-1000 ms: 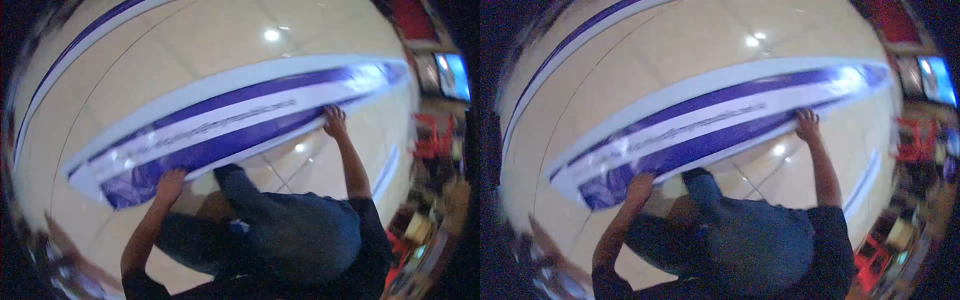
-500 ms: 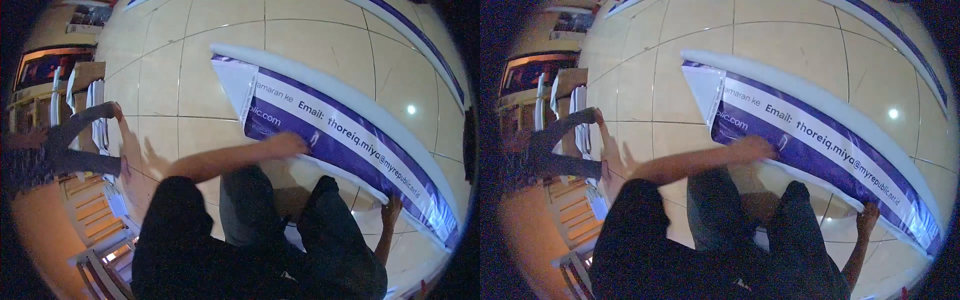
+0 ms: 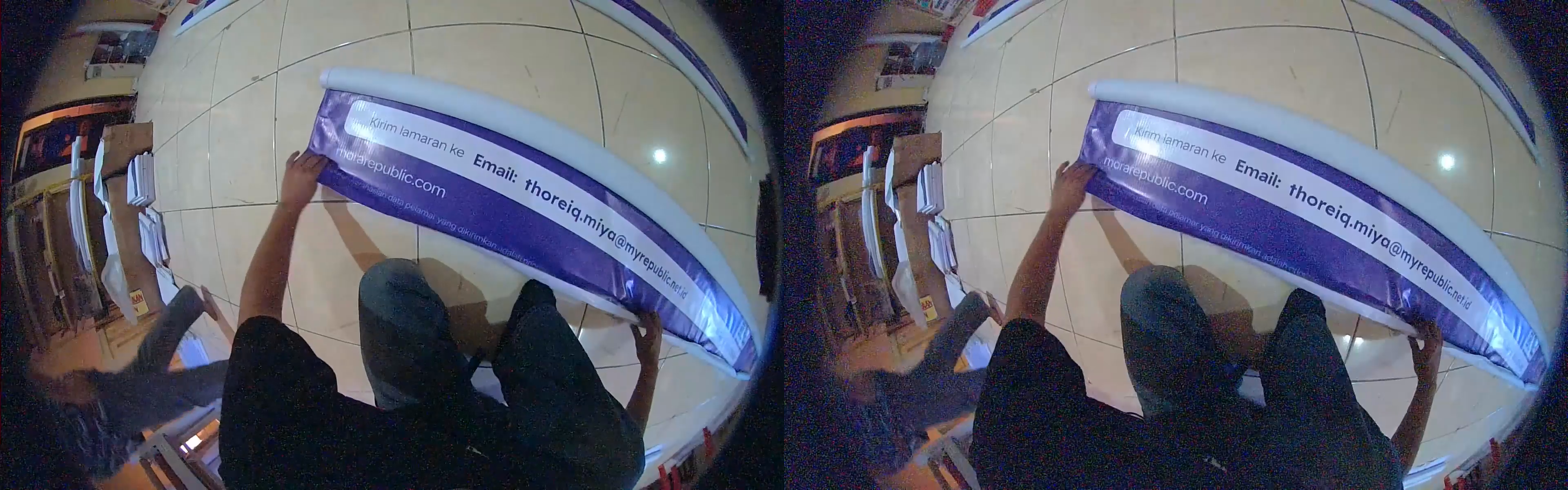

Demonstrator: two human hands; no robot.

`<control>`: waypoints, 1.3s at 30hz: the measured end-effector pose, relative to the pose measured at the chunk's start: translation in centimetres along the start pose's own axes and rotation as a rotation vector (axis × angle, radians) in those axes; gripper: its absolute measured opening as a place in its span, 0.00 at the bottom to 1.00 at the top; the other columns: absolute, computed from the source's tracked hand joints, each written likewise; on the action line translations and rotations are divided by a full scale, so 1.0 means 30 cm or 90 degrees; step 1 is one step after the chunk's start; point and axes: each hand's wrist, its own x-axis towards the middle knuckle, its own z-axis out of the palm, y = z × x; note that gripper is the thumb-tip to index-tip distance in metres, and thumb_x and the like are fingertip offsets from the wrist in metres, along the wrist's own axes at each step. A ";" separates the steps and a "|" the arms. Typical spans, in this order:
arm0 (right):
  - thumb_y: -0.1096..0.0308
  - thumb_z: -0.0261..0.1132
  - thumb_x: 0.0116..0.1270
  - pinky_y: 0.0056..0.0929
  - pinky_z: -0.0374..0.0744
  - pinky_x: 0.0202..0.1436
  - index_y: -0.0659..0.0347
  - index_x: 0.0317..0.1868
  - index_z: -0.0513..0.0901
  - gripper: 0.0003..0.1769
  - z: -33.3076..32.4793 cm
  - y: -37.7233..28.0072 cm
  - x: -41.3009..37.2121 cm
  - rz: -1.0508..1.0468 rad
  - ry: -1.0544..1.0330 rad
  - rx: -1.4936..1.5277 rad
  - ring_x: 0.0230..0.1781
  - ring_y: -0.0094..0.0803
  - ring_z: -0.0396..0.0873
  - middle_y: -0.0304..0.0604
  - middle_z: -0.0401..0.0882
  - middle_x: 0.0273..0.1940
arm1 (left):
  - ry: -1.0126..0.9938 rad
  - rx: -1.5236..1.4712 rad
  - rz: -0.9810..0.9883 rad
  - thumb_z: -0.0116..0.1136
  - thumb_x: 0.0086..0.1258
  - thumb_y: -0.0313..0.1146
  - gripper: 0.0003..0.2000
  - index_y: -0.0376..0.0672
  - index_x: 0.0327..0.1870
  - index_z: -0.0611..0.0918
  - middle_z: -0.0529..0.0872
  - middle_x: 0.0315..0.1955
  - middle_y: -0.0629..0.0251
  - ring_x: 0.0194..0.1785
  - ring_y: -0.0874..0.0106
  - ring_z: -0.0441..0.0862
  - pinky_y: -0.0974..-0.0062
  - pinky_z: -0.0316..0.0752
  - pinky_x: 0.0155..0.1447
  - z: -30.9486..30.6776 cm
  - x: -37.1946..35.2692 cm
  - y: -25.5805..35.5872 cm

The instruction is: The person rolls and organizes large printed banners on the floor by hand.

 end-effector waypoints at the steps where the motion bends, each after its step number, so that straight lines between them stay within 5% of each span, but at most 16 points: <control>1: 0.69 0.70 0.58 0.50 0.64 0.67 0.61 0.52 0.79 0.21 0.009 0.041 0.014 0.002 0.003 -0.002 0.60 0.49 0.71 0.51 0.79 0.54 | -0.099 -0.090 -0.012 0.54 0.63 0.29 0.16 0.47 0.53 0.81 0.81 0.53 0.64 0.61 0.66 0.73 0.56 0.64 0.67 -0.008 -0.001 -0.054; 4: 0.68 0.73 0.56 0.42 0.71 0.61 0.60 0.51 0.79 0.22 0.063 0.229 -0.017 0.027 -0.091 0.070 0.52 0.46 0.75 0.50 0.78 0.50 | -0.287 -0.506 -0.208 0.59 0.65 0.32 0.15 0.48 0.54 0.82 0.83 0.55 0.65 0.59 0.72 0.77 0.63 0.69 0.64 0.039 -0.042 -0.254; 6: 0.66 0.74 0.54 0.42 0.71 0.61 0.61 0.51 0.78 0.24 0.024 0.203 0.013 0.118 -0.163 0.136 0.52 0.47 0.75 0.50 0.79 0.49 | -0.268 -0.543 -0.213 0.59 0.68 0.35 0.11 0.44 0.48 0.83 0.86 0.47 0.65 0.52 0.71 0.81 0.71 0.75 0.56 0.048 -0.056 -0.307; 8: 0.66 0.76 0.51 0.39 0.74 0.58 0.62 0.51 0.78 0.27 0.037 0.244 0.021 0.062 -0.140 0.077 0.52 0.46 0.76 0.50 0.79 0.47 | -0.174 -0.960 -0.557 0.54 0.72 0.40 0.13 0.43 0.47 0.83 0.86 0.38 0.68 0.44 0.73 0.82 0.77 0.75 0.47 0.083 -0.058 -0.319; 12: 0.60 0.77 0.52 0.41 0.73 0.60 0.65 0.54 0.75 0.32 -0.057 0.169 0.107 0.203 -0.270 0.211 0.56 0.48 0.74 0.52 0.78 0.50 | -0.114 -1.170 -0.546 0.55 0.72 0.43 0.13 0.43 0.45 0.82 0.83 0.31 0.70 0.33 0.73 0.80 0.76 0.74 0.37 0.151 -0.006 -0.259; 15: 0.54 0.74 0.55 0.45 0.69 0.64 0.66 0.56 0.74 0.34 -0.118 0.130 0.193 0.246 -0.354 0.206 0.61 0.51 0.70 0.54 0.77 0.54 | -0.309 -0.820 -0.681 0.58 0.67 0.38 0.10 0.42 0.37 0.85 0.83 0.27 0.68 0.29 0.77 0.78 0.76 0.73 0.31 0.212 0.084 -0.293; 17: 0.54 0.73 0.56 0.47 0.67 0.66 0.65 0.58 0.74 0.34 -0.111 0.116 0.197 0.304 -0.406 0.170 0.63 0.51 0.68 0.54 0.76 0.56 | -0.383 -0.623 -0.620 0.58 0.66 0.37 0.10 0.42 0.38 0.85 0.83 0.25 0.66 0.29 0.78 0.78 0.75 0.74 0.31 0.195 0.173 -0.285; 19: 0.59 0.73 0.53 0.47 0.60 0.70 0.55 0.60 0.76 0.32 -0.064 0.102 0.188 0.037 -0.210 -0.088 0.67 0.50 0.64 0.51 0.70 0.64 | -0.443 -0.422 -0.556 0.58 0.65 0.37 0.10 0.42 0.38 0.86 0.82 0.24 0.64 0.30 0.79 0.79 0.74 0.75 0.31 0.235 0.235 -0.328; 21: 0.60 0.77 0.45 0.51 0.56 0.72 0.53 0.66 0.69 0.44 -0.079 -0.153 0.237 -0.028 -0.072 0.075 0.69 0.51 0.60 0.52 0.65 0.67 | -0.541 -0.267 -0.550 0.58 0.65 0.39 0.13 0.41 0.43 0.86 0.83 0.22 0.60 0.32 0.75 0.83 0.67 0.79 0.37 0.389 0.236 -0.429; 24: 0.59 0.78 0.40 0.53 0.57 0.72 0.55 0.64 0.71 0.46 -0.059 -0.472 0.277 -0.200 -0.105 0.013 0.68 0.50 0.63 0.53 0.67 0.65 | -0.478 -0.073 -0.584 0.59 0.63 0.41 0.14 0.39 0.40 0.86 0.85 0.28 0.55 0.38 0.65 0.86 0.60 0.80 0.45 0.162 0.349 -0.296; 28: 0.72 0.63 0.53 0.48 0.73 0.58 0.58 0.51 0.79 0.21 0.025 -0.482 0.318 -0.256 -0.043 0.047 0.52 0.49 0.76 0.53 0.79 0.50 | -0.287 -0.057 -0.657 0.60 0.62 0.49 0.24 0.37 0.50 0.80 0.83 0.49 0.46 0.51 0.59 0.82 0.61 0.78 0.52 0.215 0.387 -0.255; 30: 0.73 0.62 0.54 0.49 0.73 0.57 0.59 0.50 0.78 0.20 0.000 -0.479 0.321 -0.167 -0.100 0.092 0.52 0.50 0.76 0.54 0.79 0.50 | 0.049 -0.096 -0.616 0.61 0.63 0.48 0.29 0.39 0.61 0.72 0.79 0.55 0.48 0.55 0.54 0.80 0.59 0.76 0.56 0.031 0.489 -0.083; 33: 0.74 0.58 0.57 0.54 0.73 0.56 0.61 0.49 0.78 0.17 0.064 -0.405 0.376 -0.103 -0.032 0.151 0.52 0.57 0.76 0.56 0.80 0.48 | 0.089 -0.345 -0.149 0.69 0.56 0.45 0.34 0.39 0.63 0.71 0.76 0.58 0.49 0.62 0.50 0.72 0.57 0.66 0.67 -0.252 0.566 0.288; 34: 0.69 0.55 0.62 0.56 0.73 0.55 0.62 0.49 0.78 0.16 0.067 -0.397 0.424 0.033 -0.136 0.184 0.53 0.58 0.75 0.56 0.80 0.48 | 0.018 -0.548 -0.080 0.71 0.53 0.47 0.38 0.41 0.64 0.71 0.75 0.60 0.50 0.65 0.52 0.69 0.56 0.61 0.71 -0.369 0.550 0.501; 36: 0.61 0.51 0.65 0.54 0.76 0.53 0.61 0.57 0.76 0.23 0.109 -0.349 0.589 -0.089 -0.327 -0.017 0.46 0.56 0.80 0.60 0.81 0.43 | -0.101 -0.455 0.240 0.71 0.51 0.43 0.42 0.41 0.68 0.65 0.71 0.62 0.50 0.68 0.54 0.65 0.59 0.56 0.73 -0.522 0.532 0.849; 39: 0.48 0.46 0.74 0.45 0.71 0.65 0.52 0.62 0.75 0.26 0.124 -0.352 0.681 -0.118 -0.396 0.053 0.64 0.51 0.69 0.54 0.73 0.61 | 0.011 -0.289 0.385 0.70 0.52 0.42 0.35 0.40 0.62 0.71 0.74 0.58 0.49 0.63 0.52 0.70 0.56 0.63 0.67 -0.524 0.513 1.219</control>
